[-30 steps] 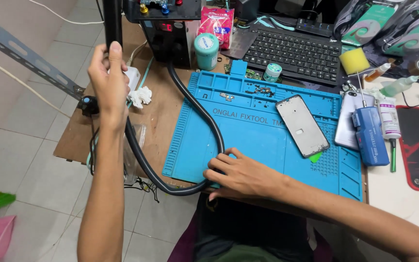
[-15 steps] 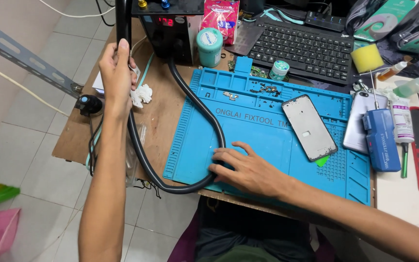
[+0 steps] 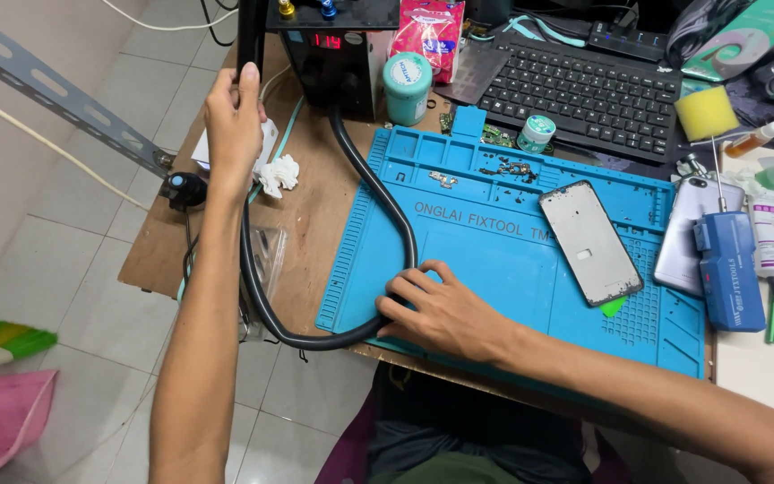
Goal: Removing a damaged screen from a mobile phone using a heat gun and prying tools.
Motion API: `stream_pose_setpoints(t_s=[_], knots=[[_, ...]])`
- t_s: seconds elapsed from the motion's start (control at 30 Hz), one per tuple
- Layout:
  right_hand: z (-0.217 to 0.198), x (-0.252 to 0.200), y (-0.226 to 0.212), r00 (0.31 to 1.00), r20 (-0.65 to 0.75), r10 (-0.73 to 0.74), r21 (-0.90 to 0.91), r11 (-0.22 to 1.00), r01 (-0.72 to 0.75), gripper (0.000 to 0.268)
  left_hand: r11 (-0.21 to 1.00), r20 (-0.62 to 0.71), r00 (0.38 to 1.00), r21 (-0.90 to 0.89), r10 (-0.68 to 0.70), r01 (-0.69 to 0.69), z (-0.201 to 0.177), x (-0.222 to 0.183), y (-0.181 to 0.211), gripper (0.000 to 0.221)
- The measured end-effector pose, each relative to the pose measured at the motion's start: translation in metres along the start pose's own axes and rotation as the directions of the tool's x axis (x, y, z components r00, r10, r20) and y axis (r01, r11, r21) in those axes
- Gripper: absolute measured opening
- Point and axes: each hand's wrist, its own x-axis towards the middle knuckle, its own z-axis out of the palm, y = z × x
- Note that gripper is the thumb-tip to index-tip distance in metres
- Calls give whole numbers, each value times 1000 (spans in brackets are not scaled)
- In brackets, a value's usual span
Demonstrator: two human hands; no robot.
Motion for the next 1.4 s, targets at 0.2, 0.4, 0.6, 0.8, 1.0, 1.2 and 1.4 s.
stream_pose_setpoints(t_s=[0.2,0.4,0.6,0.8,1.0,1.2,1.4], knots=[[2,-3,0,1000,-8,20,18,1000,-19,30,991,40,991,-13,-129,130,3,4,20,34],[-4,-8,1,1000,-5,8,80,997,-7,26,981,105,976,-33,-189,193,-4,-2,12,30],[-22,-28,9,995,-5,100,32,995,-100,38,987,40,987,-19,-158,158,13,-1,-10,43],[-57,-79,45,857,17,514,-195,843,-502,62,958,-225,954,249,197,-140,32,-18,-24,59],[-78,-127,62,624,-106,774,-315,569,-760,72,866,-325,831,384,452,-320,72,-65,38,62],[-88,-142,64,557,-117,822,-311,502,-807,83,892,-85,891,119,446,-436,133,-130,84,16],[-76,-155,74,565,-156,810,-265,517,-814,85,949,305,904,-194,301,-250,199,-183,92,13]])
